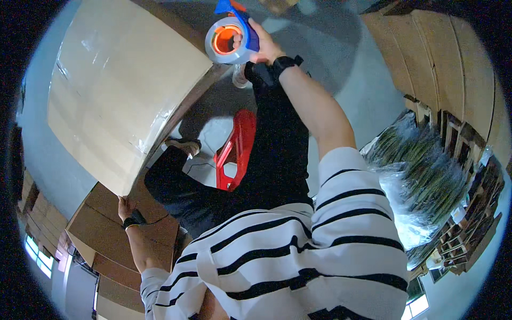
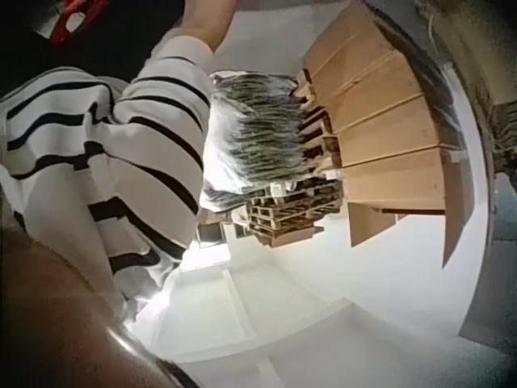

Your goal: The recorder is using a handheld tape dispenser to seal cardboard boxes in a factory setting.

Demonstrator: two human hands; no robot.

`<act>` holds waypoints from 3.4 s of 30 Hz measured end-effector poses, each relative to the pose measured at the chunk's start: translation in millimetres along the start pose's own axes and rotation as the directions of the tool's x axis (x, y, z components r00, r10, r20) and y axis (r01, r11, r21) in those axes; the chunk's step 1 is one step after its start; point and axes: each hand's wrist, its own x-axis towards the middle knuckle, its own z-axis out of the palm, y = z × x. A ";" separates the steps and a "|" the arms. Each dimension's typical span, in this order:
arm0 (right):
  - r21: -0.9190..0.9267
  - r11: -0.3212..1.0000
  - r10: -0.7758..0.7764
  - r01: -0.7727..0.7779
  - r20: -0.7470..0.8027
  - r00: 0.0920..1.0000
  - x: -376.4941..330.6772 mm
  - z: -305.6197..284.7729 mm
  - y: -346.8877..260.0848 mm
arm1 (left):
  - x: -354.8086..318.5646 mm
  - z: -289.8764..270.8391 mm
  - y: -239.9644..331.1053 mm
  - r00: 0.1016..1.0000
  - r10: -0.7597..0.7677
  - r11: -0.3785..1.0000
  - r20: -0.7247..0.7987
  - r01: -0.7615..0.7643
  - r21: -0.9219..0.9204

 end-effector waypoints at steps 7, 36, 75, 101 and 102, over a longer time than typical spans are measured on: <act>-0.540 0.820 -0.110 -0.190 -0.474 0.874 -6.8 20.3 -23.4 | 5.7 0.0 -6.7 0.999 -0.021 0.970 -0.028 0.014 -0.241; -0.636 0.772 -0.113 -0.013 -0.156 0.981 -67.6 140.5 -33.0 | -54.9 48.1 -30.3 0.833 0.553 0.771 0.007 -0.508 -0.384; -0.531 0.795 -0.435 0.293 -0.163 0.886 -114.0 98.4 -18.2 | -176.9 454.1 182.1 -0.110 0.738 -0.514 0.666 -0.731 0.449; -0.408 0.858 -0.395 0.311 -0.139 0.908 -125.0 64.3 -38.5 | -195.9 556.2 217.6 -0.107 0.632 -0.633 0.768 -0.643 0.431; -0.379 0.865 -0.387 0.328 -0.090 0.918 -125.6 65.7 -38.3 | -196.3 557.3 217.2 -0.087 0.634 -0.634 0.768 -0.626 0.453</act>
